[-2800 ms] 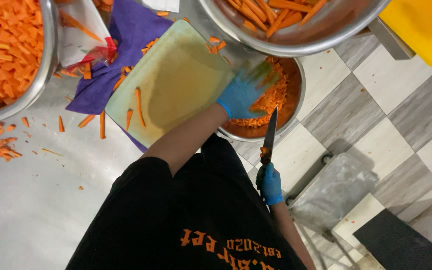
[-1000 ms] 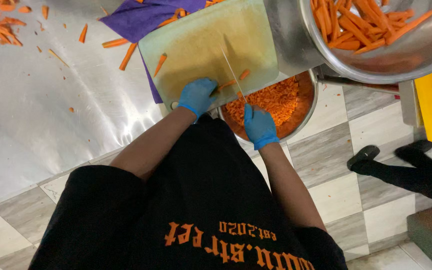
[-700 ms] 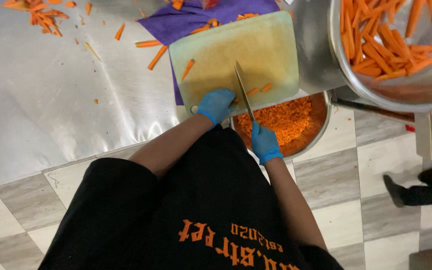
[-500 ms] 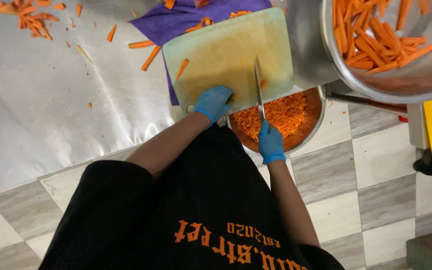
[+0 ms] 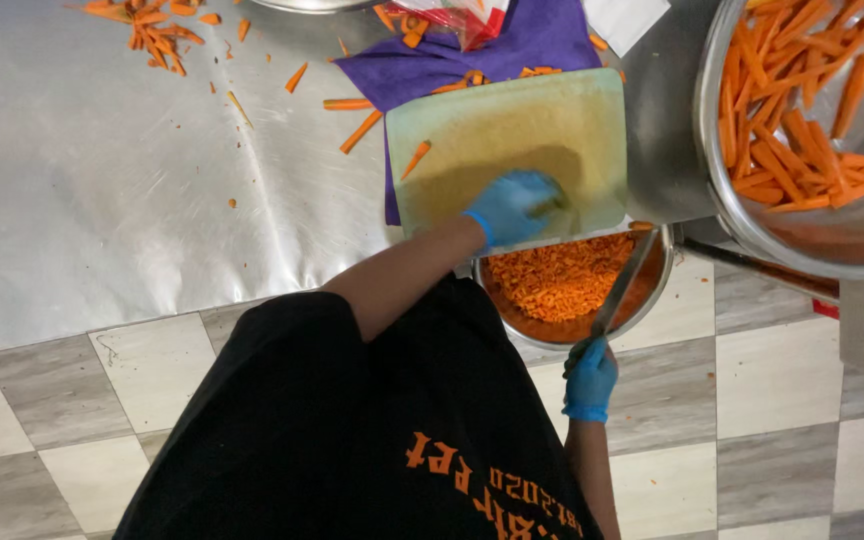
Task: The person cuts carrot sticks into small diced pieces on a cutting board using a knife, then sweeps the diced carrots into a bowl below the board. They take more carrot sticks from a large bowl and repeat the cutting and transferring cycle throughout the clip.
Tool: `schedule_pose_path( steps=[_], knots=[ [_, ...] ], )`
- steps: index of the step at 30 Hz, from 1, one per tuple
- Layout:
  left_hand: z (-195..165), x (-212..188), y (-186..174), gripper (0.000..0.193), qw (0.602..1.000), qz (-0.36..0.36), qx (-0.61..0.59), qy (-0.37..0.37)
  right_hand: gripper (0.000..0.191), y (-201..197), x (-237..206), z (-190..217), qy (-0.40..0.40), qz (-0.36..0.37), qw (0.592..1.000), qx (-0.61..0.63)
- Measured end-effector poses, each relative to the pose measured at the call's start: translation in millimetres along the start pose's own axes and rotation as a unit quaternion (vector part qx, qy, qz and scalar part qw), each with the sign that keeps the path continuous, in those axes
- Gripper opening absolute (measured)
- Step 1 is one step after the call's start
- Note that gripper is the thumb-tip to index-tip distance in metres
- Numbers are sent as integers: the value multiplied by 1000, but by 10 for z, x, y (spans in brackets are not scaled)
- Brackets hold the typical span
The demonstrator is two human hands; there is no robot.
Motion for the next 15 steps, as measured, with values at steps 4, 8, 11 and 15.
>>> schedule_pose_path(
  steps=[4,8,11,15],
  knots=[
    [918,-298,-1214,18,955,-115,212,-173,45,85,1,-231,-45,55,991,-115],
    [1281,-237,-2115,37,959,-103,242,-104,48,245,103,-376,-75,98,970,-211],
    [1213,-166,-2341,47,948,-100,280,-117,50,312,229,-344,-92,116,949,-277],
    [931,-250,-2176,40,902,6,391,-182,49,267,272,-256,-67,127,945,-294]
  ],
)
Point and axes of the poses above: each hand's wrist, its own x-axis towards the middle knuckle, its own y-axis out of the palm, z = x × y, the point moved 1 cm from there along x, towards the middle knuckle, and after that the axes turned 1 degree about -z, right-handed, at the moved point
